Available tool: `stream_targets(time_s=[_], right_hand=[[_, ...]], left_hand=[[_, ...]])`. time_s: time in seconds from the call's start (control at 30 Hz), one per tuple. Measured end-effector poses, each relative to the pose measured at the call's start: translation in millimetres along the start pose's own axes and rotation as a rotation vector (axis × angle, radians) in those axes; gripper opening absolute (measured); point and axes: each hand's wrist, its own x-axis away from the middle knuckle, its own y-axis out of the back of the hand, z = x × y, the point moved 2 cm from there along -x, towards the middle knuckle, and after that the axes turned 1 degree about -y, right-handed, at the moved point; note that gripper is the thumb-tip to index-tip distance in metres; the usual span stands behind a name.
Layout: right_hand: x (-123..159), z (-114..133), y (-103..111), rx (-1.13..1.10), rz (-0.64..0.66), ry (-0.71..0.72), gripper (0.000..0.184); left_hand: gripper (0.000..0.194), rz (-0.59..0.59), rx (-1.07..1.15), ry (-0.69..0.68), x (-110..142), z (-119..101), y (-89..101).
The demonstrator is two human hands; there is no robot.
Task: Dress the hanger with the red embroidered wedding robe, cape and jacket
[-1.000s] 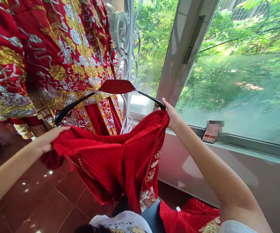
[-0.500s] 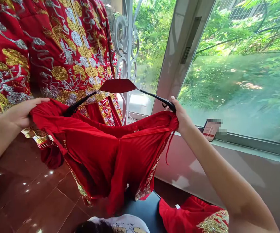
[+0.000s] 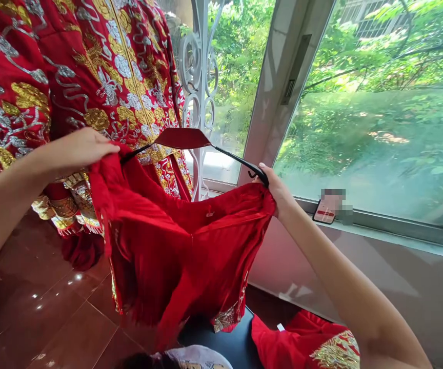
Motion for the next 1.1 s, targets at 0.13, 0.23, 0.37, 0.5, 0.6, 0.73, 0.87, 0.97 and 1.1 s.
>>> stream_targets(time_s=[0.13, 0.23, 0.37, 0.5, 0.6, 0.73, 0.87, 0.97, 1.1], right_hand=[[-4, -4, 0, -0.017, 0.049, -0.063, 0.054], [-8, -8, 3, -0.028, 0.064, -0.091, 0.055], [-10, -9, 6, 0.028, 0.049, -0.075, 0.057], [-12, -3, 7, 0.152, 0.007, -0.029, 0.061], [-10, 5, 8, 0.139, -0.033, -0.021, 0.059], [-3, 17, 19, 0.187, -0.003, -0.073, 0.061], [-1, 30, 42, 0.318, 0.336, -0.063, 0.047], [-8, 32, 62, 0.469, 0.514, -0.213, 0.028], [-25, 44, 77, 0.395, 0.241, -0.217, 0.007]], left_hand=[[0.041, 0.092, -0.432, -0.133, 19, -5, -43.6], [0.046, -0.016, -0.572, -0.182, 21, -11, -73.3], [0.049, -0.186, -0.54, -0.315, 21, -44, -92.7], [0.041, -0.334, -0.368, -0.831, 9, -105, -112.7], [0.047, -0.289, -0.289, -1.038, -10, -137, -139.9], [0.066, -0.23, -0.228, -1.02, -27, -146, -167.5], [0.066, -0.254, -0.132, -1.045, -26, -142, -169.6], [0.063, -0.231, -0.105, -1.049, -24, -143, -166.5], [0.06, -0.214, -0.127, -1.017, -24, -145, -166.5]])
